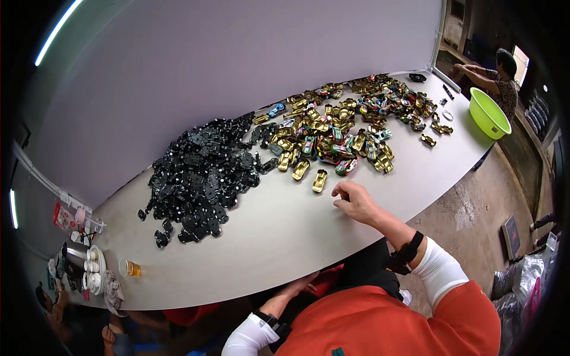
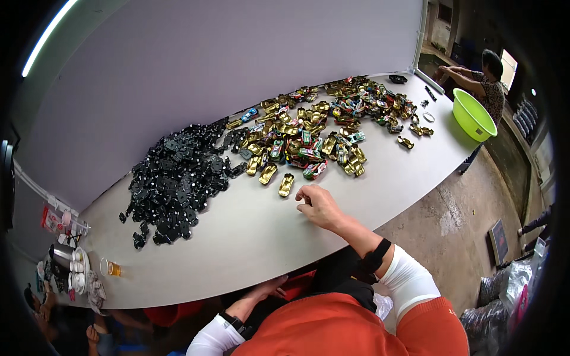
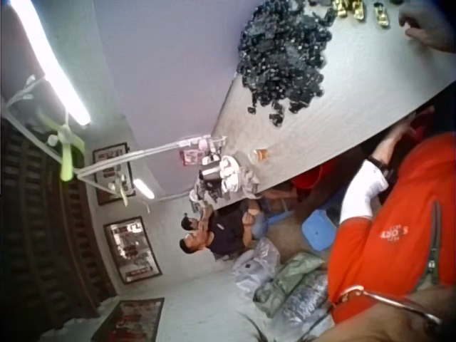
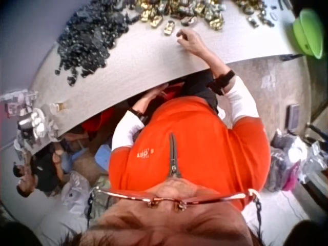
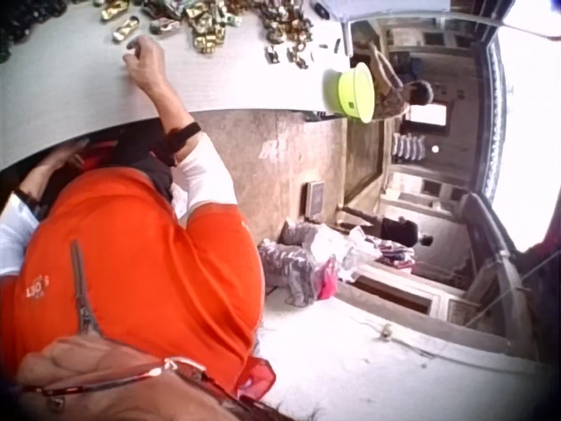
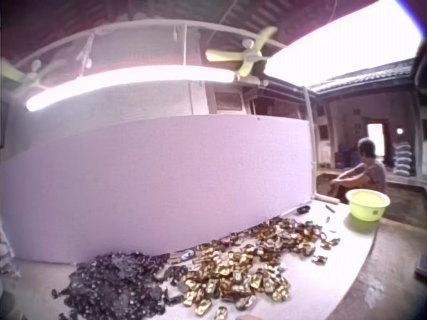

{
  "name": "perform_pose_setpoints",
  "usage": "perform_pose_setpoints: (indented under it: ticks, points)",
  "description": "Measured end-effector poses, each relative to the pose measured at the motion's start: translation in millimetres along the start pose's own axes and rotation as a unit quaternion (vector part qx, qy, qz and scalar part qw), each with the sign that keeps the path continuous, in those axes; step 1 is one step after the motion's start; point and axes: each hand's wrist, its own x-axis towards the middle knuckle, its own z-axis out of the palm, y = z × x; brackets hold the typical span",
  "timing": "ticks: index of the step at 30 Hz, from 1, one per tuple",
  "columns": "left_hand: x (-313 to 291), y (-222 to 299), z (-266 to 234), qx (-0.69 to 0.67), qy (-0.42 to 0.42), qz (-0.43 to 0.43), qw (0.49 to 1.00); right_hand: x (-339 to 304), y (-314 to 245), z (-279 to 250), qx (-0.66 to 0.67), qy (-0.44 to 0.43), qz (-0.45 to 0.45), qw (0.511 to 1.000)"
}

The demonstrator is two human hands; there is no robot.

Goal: The person assembles small toy cars by hand at a table. They pick up a black chassis and a colored body, fit them together, and place the completed unit on the table. The process is repeated with different colored bodies throughout the clip.

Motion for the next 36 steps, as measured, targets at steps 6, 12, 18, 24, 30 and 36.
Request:
perform_pose_setpoints:
  ticks: [6,12,18,24,30,36]
  points:
    - [-77.6,30.0,10.4,0.458,-0.008,0.289,0.840,30.5,2.4,17.7,-0.206,0.029,-0.087,0.974]
    - [-154.4,107.1,-71.2,0.265,0.265,0.317,0.871,40.8,-6.7,28.1,-0.166,0.069,-0.168,0.969]
    - [-122.1,153.1,-147.7,0.370,0.608,0.239,0.661,42.3,-34.1,24.5,-0.058,-0.080,-0.036,0.994]
    - [-97.2,146.2,-153.7,0.373,0.629,0.248,0.635,59.1,-16.4,23.0,-0.068,-0.097,-0.036,0.992]
    - [-125.6,123.8,-123.4,-0.339,-0.025,0.424,0.840,50.6,-6.6,26.9,-0.132,-0.019,-0.067,0.989]
    - [-104.0,109.9,-100.4,-0.368,-0.108,0.420,0.823,29.5,-43.1,21.8,-0.285,-0.084,-0.021,0.955]
